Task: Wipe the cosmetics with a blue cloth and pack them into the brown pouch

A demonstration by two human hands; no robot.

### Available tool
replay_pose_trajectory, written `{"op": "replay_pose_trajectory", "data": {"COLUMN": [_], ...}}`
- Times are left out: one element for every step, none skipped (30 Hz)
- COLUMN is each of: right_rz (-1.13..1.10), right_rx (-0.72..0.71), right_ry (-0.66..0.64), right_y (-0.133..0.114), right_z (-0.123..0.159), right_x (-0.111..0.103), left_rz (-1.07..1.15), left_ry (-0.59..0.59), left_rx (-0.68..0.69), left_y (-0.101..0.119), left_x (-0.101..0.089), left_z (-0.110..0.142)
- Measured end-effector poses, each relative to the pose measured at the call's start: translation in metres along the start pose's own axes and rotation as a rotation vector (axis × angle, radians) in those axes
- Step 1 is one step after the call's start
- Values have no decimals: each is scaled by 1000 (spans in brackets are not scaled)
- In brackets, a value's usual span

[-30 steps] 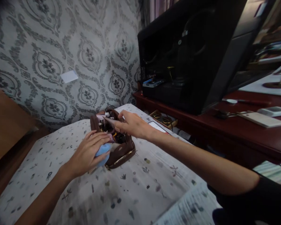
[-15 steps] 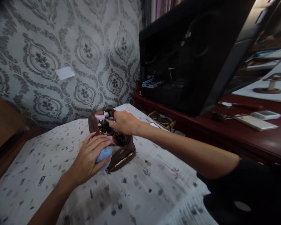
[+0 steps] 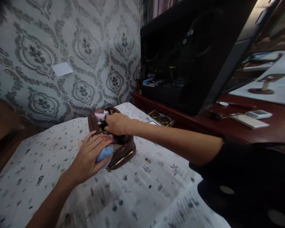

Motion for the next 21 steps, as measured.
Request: {"op": "replay_pose_trajectory", "data": {"right_rz": [9,14,18,19,17,14,8,2,-2,-2,2,8,18,28,39,54,72,91,110,132,158], "right_rx": [1,7,16,29,43,55,62,64,61,57,51,49,50,52,53,49,41,28,9,-14,-41], "right_ry": [-24,-46,-67,-88,-106,-121,-131,-134,-129,-119,-109,-99,-86,-71,-56,-40,-27,-22,-22,-30,-41], "right_y": [-2,-3,-4,-4,-4,-3,-3,-2,-2,-1,-1,-2,-2,-3,-4,-4,-4,-4,-3,-2,0], "right_z": [1,1,2,3,3,3,3,2,2,2,2,2,3,3,3,3,3,2,2,1,0], "right_x": [0,0,0,0,-1,-1,-2,-3,-3,-3,-2,-1,1,2,5,7,9,11,13,14,15], "left_rz": [0,-1,0,0,1,1,2,3,4,6,9,11,13,15,15,14,12,10,8,8,8], "left_ry": [5,8,11,13,15,15,15,13,11,8,3,-2,-5,-6,-6,-5,-3,-2,-1,-2,-5], "left_rx": [-1,-2,-3,-4,-4,-3,-2,-1,0,1,1,0,0,1,1,2,4,6,6,5,2], "left_y": [0,0,0,0,0,0,0,0,0,0,0,0,-1,-1,-1,-1,-1,-2,-2,-2,-2], "left_x": [0,1,1,1,1,1,1,1,0,0,0,-1,-1,-1,0,0,0,0,0,0,0], "left_z": [0,1,1,1,1,1,1,1,1,1,2,2,2,3,3,3,3,3,3,4,4]}}
Point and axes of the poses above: each hand's wrist, its own z-axis away from the middle knuckle, its own x-axis out of the palm, y = z × x, the point moved 1 cm from there along -z, towards the middle knuckle, and after that the axes turned 11 degrees about -z, right-handed, at the moved point
